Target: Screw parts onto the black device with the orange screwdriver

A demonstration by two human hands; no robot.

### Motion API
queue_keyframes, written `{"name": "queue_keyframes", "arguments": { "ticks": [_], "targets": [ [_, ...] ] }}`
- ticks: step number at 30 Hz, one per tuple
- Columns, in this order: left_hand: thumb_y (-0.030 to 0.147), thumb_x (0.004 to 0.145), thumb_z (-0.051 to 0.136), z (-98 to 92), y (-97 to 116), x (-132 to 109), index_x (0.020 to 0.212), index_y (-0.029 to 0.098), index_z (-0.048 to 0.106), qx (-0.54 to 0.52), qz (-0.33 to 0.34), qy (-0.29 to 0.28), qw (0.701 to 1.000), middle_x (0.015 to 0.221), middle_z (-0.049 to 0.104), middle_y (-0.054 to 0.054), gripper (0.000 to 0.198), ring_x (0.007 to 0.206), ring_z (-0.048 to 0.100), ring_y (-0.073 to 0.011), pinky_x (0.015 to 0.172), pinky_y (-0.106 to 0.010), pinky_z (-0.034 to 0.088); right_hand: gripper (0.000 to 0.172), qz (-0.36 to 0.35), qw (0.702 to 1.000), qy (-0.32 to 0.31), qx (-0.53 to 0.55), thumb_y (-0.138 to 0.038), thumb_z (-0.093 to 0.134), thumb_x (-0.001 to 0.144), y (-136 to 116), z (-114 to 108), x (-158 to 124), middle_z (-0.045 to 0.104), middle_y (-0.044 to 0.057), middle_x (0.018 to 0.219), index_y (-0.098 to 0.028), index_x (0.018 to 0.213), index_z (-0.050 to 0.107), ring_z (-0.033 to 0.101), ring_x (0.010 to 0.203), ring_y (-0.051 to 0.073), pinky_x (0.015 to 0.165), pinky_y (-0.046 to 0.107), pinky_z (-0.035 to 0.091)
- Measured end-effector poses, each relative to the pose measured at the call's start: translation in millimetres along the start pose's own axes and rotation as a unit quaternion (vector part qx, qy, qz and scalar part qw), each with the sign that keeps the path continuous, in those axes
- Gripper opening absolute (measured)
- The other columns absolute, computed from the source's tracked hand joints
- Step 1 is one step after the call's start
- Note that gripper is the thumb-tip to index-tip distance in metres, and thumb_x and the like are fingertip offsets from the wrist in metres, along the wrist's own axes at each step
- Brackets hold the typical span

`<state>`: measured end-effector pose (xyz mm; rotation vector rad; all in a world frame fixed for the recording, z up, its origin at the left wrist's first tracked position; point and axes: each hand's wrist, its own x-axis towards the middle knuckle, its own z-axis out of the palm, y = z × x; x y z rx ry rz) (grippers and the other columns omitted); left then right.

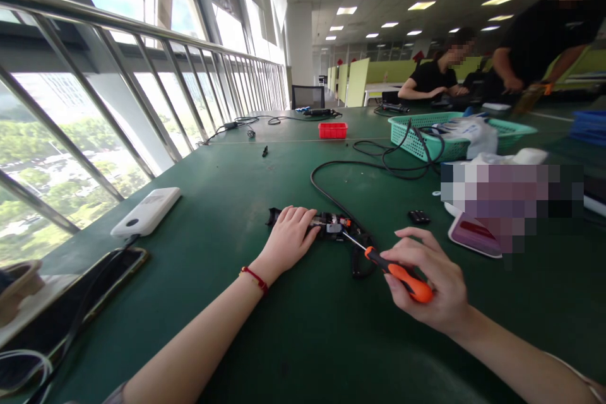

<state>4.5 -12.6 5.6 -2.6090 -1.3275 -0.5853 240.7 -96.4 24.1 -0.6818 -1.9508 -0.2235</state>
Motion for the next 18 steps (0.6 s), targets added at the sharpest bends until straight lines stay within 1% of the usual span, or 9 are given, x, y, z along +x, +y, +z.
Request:
{"name": "queue_keyframes", "arguments": {
  "ticks": [3,6,8,9,12,14,18],
  "targets": [
    [0.036,0.094,0.034,-0.1,0.1,0.1,0.117,0.016,0.049,0.0,0.0,-0.001,1.0,0.107,0.056,-0.009,0.034,0.102,0.05,-0.0222,0.101,-0.042,0.034,0.026,-0.003,1.0,0.001,0.0,-0.012,0.056,0.072,0.9,0.2,-0.5,0.059,-0.003,0.066,-0.02,0.096,0.053,0.056,0.055,0.012,0.078,0.044,0.05],
    [0.036,0.094,0.034,-0.3,0.1,0.1,0.117,0.017,0.049,-0.002,0.001,0.001,1.0,0.107,0.056,-0.009,0.034,0.102,0.05,-0.0221,0.101,-0.042,0.034,0.035,-0.006,0.999,0.031,0.006,-0.012,0.06,0.07,1.7,0.9,-1.3,0.061,0.003,0.077,-0.018,0.103,0.051,0.06,0.069,0.018,0.076,0.044,0.052],
    [0.036,0.094,0.034,-0.5,0.2,0.1,0.117,0.017,0.049,-0.003,0.002,0.003,1.0,0.106,0.057,-0.009,0.033,0.102,0.05,-0.0221,0.1,-0.042,0.034,0.037,-0.004,0.999,0.044,0.011,-0.013,0.06,0.07,1.6,1.0,-1.2,0.061,0.005,0.08,-0.017,0.105,0.051,0.061,0.077,0.02,0.074,0.043,0.052],
    [0.036,0.094,0.034,-0.6,0.3,0.0,0.117,0.017,0.049,-0.003,0.001,0.002,1.0,0.106,0.057,-0.009,0.033,0.102,0.05,-0.0221,0.1,-0.042,0.034,0.036,-0.003,0.999,0.042,0.01,-0.013,0.06,0.071,1.5,0.8,-1.0,0.061,0.005,0.079,-0.017,0.105,0.051,0.061,0.076,0.02,0.073,0.042,0.053],
    [0.036,0.094,0.034,-0.6,0.5,-0.1,0.117,0.017,0.049,-0.003,-0.001,-0.001,1.0,0.106,0.056,-0.009,0.033,0.102,0.05,-0.0223,0.1,-0.042,0.034,0.026,-0.007,1.0,0.014,-0.002,-0.014,0.058,0.073,1.6,0.2,-0.8,0.059,-0.001,0.068,-0.019,0.099,0.052,0.058,0.06,0.015,0.074,0.043,0.052],
    [0.036,0.094,0.034,-0.4,0.5,-0.1,0.117,0.017,0.049,-0.003,0.0,0.0,1.0,0.106,0.056,-0.009,0.033,0.101,0.05,-0.0222,0.1,-0.042,0.034,0.024,-0.006,1.0,0.012,-0.008,-0.015,0.058,0.075,2.4,0.4,-1.4,0.06,-0.001,0.069,-0.019,0.098,0.053,0.058,0.059,0.014,0.075,0.043,0.052],
    [0.036,0.094,0.034,-0.2,0.2,0.2,0.117,0.017,0.049,-0.003,0.0,0.0,1.0,0.106,0.056,-0.009,0.033,0.102,0.05,-0.022,0.101,-0.042,0.033,0.04,0.009,0.998,0.056,0.014,-0.013,0.062,0.071,3.5,1.5,-2.2,0.062,0.005,0.084,-0.019,0.109,0.049,0.062,0.078,0.02,0.074,0.043,0.053]
  ]
}}
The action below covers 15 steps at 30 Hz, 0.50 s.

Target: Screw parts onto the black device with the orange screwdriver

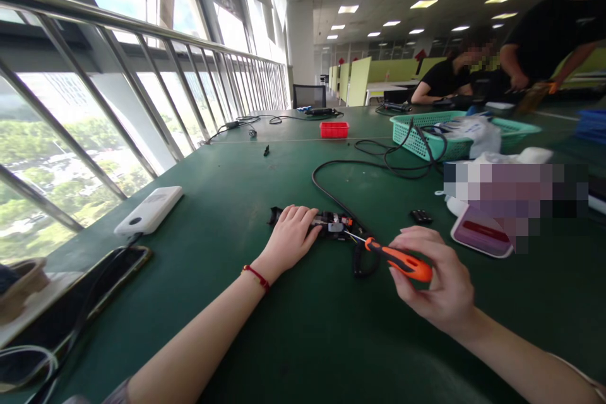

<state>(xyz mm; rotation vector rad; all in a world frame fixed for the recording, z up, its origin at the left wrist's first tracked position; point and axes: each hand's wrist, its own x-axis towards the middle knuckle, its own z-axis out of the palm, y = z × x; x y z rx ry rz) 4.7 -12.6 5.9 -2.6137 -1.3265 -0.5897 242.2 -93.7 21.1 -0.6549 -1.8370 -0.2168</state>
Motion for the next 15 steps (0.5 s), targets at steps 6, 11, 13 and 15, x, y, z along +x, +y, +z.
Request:
{"name": "queue_keyframes", "arguments": {
  "ticks": [6,11,13,15],
  "targets": [
    [0.036,0.094,0.033,-0.7,-0.1,0.6,0.117,0.016,0.048,0.007,-0.001,-0.004,1.0,0.107,0.056,-0.009,0.034,0.102,0.05,-0.022,0.102,-0.042,0.033,0.025,-0.023,0.999,-0.029,-0.034,-0.018,0.062,0.075,-2.0,-1.2,2.7,0.064,0.001,0.073,-0.019,0.099,0.052,0.06,0.058,0.014,0.078,0.044,0.052],
    [0.036,0.094,0.033,-0.7,0.2,0.2,0.117,0.016,0.048,0.002,-0.001,-0.004,1.0,0.107,0.056,-0.009,0.034,0.102,0.05,-0.022,0.101,-0.042,0.033,0.037,-0.003,1.0,0.001,-0.017,-0.014,0.062,0.073,-1.3,-0.8,1.9,0.062,0.003,0.08,-0.02,0.107,0.05,0.063,0.071,0.018,0.077,0.045,0.052],
    [0.036,0.094,0.033,-0.5,0.2,0.0,0.117,0.017,0.049,-0.001,0.0,0.0,1.0,0.107,0.057,-0.008,0.033,0.102,0.05,-0.022,0.101,-0.042,0.033,0.038,-0.007,1.0,-0.001,-0.009,-0.013,0.061,0.072,-1.8,-0.4,2.8,0.062,0.003,0.081,-0.02,0.107,0.049,0.063,0.073,0.019,0.076,0.045,0.052],
    [0.036,0.094,0.033,-0.2,0.1,-0.2,0.117,0.018,0.049,-0.003,0.0,0.003,1.0,0.107,0.056,-0.008,0.033,0.102,0.05,-0.022,0.101,-0.042,0.033,0.033,-0.015,1.0,-0.015,-0.015,-0.014,0.061,0.072,-2.4,-0.4,3.7,0.062,0.002,0.077,-0.02,0.103,0.05,0.062,0.068,0.017,0.076,0.045,0.052]
  ]
}}
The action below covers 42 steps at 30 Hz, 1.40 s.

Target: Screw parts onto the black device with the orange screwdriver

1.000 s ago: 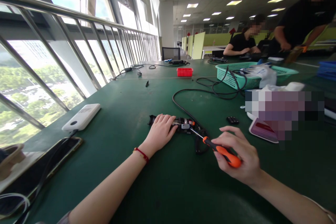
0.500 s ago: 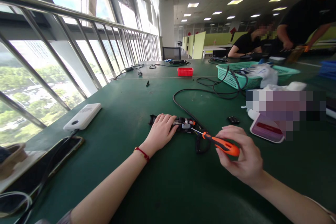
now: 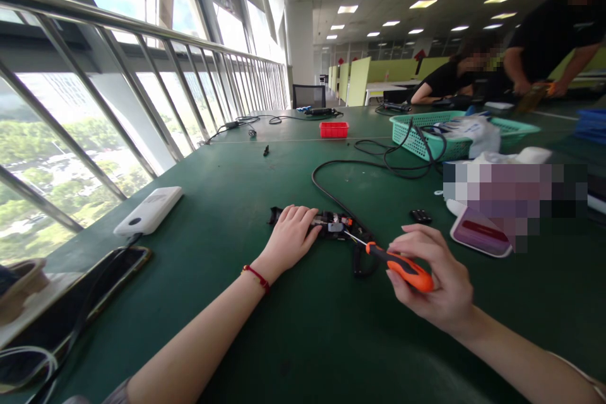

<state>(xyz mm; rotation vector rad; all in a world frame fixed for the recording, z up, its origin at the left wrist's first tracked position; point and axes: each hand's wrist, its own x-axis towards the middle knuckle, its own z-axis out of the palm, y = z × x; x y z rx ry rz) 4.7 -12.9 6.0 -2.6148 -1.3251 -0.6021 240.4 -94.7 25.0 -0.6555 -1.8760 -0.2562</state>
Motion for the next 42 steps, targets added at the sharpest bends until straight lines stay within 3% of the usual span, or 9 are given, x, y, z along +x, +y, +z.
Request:
{"name": "queue_keyframes", "arguments": {
  "ticks": [8,14,21,27,33,38,42],
  "targets": [
    [0.036,0.094,0.034,0.0,0.1,-0.1,0.117,0.018,0.049,0.0,-0.004,-0.002,1.0,0.106,0.056,-0.008,0.033,0.103,0.05,-0.022,0.101,-0.042,0.033,0.041,0.007,1.0,0.006,0.018,-0.01,0.062,0.069,2.8,0.2,-4.9,0.061,0.005,0.084,-0.018,0.107,0.05,0.061,0.076,0.019,0.079,0.046,0.05],
    [0.036,0.094,0.033,-0.1,0.1,-0.1,0.117,0.017,0.049,0.004,-0.002,-0.005,1.0,0.107,0.056,-0.009,0.034,0.103,0.05,-0.0219,0.102,-0.042,0.033,0.03,-0.007,1.0,-0.011,-0.006,-0.015,0.061,0.072,1.8,0.3,-1.4,0.061,0.003,0.077,-0.018,0.1,0.051,0.06,0.068,0.017,0.075,0.044,0.051],
    [0.036,0.094,0.033,-0.4,1.0,0.4,0.117,0.017,0.049,-0.001,-0.002,-0.005,1.0,0.107,0.056,-0.009,0.034,0.102,0.05,-0.0221,0.102,-0.043,0.033,0.049,0.015,0.999,0.02,0.036,-0.009,0.063,0.068,4.9,1.4,-7.0,0.061,0.005,0.088,-0.02,0.113,0.047,0.062,0.079,0.02,0.079,0.048,0.051],
    [0.035,0.094,0.034,-0.2,0.5,0.1,0.117,0.018,0.049,-0.005,-0.004,-0.001,1.0,0.106,0.057,-0.008,0.032,0.102,0.051,-0.0222,0.101,-0.043,0.033,0.035,0.01,1.0,0.006,0.006,-0.016,0.063,0.071,3.4,0.3,-3.8,0.062,0.002,0.077,-0.02,0.104,0.052,0.062,0.069,0.018,0.075,0.044,0.053],
    [0.035,0.094,0.033,-2.1,1.0,0.2,0.117,0.017,0.049,-0.001,-0.002,-0.005,1.0,0.106,0.057,-0.009,0.033,0.102,0.05,-0.0222,0.101,-0.043,0.033,0.043,0.009,1.0,0.015,0.021,-0.013,0.065,0.068,3.6,0.5,-4.0,0.062,0.003,0.08,-0.019,0.108,0.051,0.062,0.071,0.019,0.078,0.046,0.052],
    [0.036,0.094,0.033,-0.9,1.1,0.1,0.117,0.018,0.049,-0.006,-0.002,0.0,1.0,0.107,0.057,-0.009,0.033,0.102,0.051,-0.0222,0.101,-0.043,0.034,0.029,0.01,1.0,-0.01,-0.014,-0.015,0.062,0.073,4.8,-0.2,-3.8,0.063,-0.001,0.072,-0.022,0.099,0.053,0.06,0.059,0.015,0.078,0.045,0.052],
    [0.036,0.093,0.034,0.2,0.4,-0.3,0.117,0.019,0.049,-0.007,-0.003,0.003,1.0,0.106,0.057,-0.008,0.032,0.102,0.051,-0.0223,0.1,-0.044,0.034,0.044,0.041,0.998,0.039,0.017,-0.012,0.063,0.069,7.5,1.5,-8.8,0.063,0.004,0.087,-0.022,0.109,0.05,0.063,0.078,0.021,0.079,0.047,0.052]
  ]
}}
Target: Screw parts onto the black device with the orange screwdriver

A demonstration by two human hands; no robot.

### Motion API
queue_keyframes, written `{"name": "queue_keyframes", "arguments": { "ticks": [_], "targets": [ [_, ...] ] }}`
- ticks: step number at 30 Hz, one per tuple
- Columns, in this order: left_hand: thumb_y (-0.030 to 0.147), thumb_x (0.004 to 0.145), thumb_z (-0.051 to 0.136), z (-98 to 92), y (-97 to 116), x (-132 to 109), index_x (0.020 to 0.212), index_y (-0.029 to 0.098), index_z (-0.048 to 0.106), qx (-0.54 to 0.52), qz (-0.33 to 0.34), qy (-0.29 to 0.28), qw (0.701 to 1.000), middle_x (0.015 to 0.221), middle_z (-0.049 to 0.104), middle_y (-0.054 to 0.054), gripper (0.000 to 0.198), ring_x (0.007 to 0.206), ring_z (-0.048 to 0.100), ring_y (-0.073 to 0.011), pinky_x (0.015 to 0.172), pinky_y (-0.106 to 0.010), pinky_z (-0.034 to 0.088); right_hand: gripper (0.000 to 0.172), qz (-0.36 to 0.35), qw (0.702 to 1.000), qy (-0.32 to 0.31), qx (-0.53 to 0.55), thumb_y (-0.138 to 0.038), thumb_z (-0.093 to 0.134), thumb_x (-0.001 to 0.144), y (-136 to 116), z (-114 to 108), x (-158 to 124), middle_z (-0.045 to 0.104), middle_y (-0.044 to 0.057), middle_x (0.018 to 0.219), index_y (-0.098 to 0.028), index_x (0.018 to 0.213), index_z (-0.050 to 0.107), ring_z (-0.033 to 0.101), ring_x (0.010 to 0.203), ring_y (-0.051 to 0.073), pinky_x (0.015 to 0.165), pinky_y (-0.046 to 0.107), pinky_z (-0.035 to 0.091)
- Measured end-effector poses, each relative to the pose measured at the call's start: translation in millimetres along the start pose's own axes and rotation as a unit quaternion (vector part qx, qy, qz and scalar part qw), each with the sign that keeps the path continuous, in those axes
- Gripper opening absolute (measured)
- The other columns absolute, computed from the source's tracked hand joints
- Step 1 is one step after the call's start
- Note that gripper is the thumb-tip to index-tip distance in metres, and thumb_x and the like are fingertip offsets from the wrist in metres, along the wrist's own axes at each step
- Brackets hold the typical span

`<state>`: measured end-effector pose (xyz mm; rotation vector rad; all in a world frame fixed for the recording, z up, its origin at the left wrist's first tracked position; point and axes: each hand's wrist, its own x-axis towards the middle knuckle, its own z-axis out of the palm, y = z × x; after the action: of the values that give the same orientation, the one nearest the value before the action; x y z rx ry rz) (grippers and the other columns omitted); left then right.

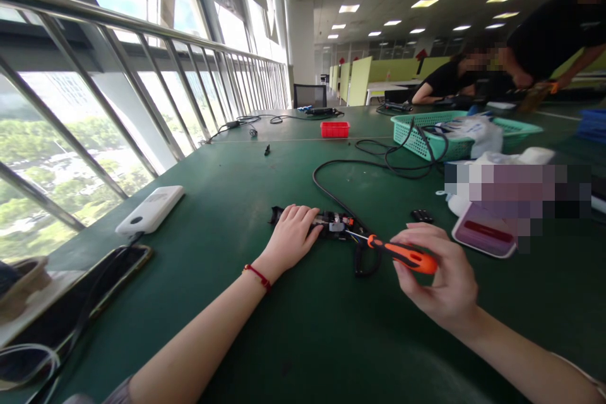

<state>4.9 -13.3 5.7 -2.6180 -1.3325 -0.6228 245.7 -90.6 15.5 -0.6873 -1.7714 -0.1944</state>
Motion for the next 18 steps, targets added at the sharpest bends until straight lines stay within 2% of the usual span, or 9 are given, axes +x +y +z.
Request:
{"name": "queue_keyframes", "arguments": {
  "ticks": [3,7,12,18],
  "targets": [
    [0.035,0.094,0.034,-0.4,0.1,0.1,0.117,0.019,0.049,0.004,-0.001,-0.002,1.0,0.106,0.057,-0.008,0.032,0.102,0.05,-0.0223,0.1,-0.043,0.034,0.045,-0.009,1.0,-0.005,0.007,-0.012,0.064,0.068,0.2,0.3,-0.8,0.062,0.004,0.087,-0.022,0.11,0.049,0.063,0.076,0.02,0.079,0.048,0.052],
    [0.036,0.094,0.033,-0.8,0.6,0.4,0.117,0.018,0.049,0.008,-0.001,-0.007,1.0,0.107,0.056,-0.009,0.033,0.102,0.05,-0.0223,0.101,-0.042,0.034,0.032,-0.035,0.998,-0.051,-0.027,-0.014,0.063,0.072,-2.4,-1.1,2.5,0.061,0.0,0.073,-0.02,0.101,0.053,0.06,0.061,0.015,0.08,0.047,0.051],
    [0.036,0.094,0.033,-0.6,0.3,0.2,0.118,0.017,0.048,0.014,0.0,-0.012,1.0,0.108,0.056,-0.009,0.034,0.102,0.049,-0.0222,0.102,-0.042,0.032,0.041,-0.026,0.999,-0.017,-0.009,-0.01,0.064,0.07,-2.6,-1.7,3.4,0.062,0.005,0.084,-0.018,0.108,0.051,0.062,0.076,0.02,0.078,0.047,0.052],
    [0.036,0.094,0.033,-1.6,1.0,0.4,0.118,0.017,0.048,0.015,0.001,-0.01,1.0,0.108,0.056,-0.008,0.034,0.102,0.05,-0.022,0.102,-0.041,0.032,0.031,-0.045,0.997,-0.049,-0.033,-0.014,0.063,0.073,-2.8,-1.6,4.9,0.062,0.001,0.074,-0.019,0.102,0.052,0.06,0.061,0.015,0.078,0.046,0.052]
  ]
}}
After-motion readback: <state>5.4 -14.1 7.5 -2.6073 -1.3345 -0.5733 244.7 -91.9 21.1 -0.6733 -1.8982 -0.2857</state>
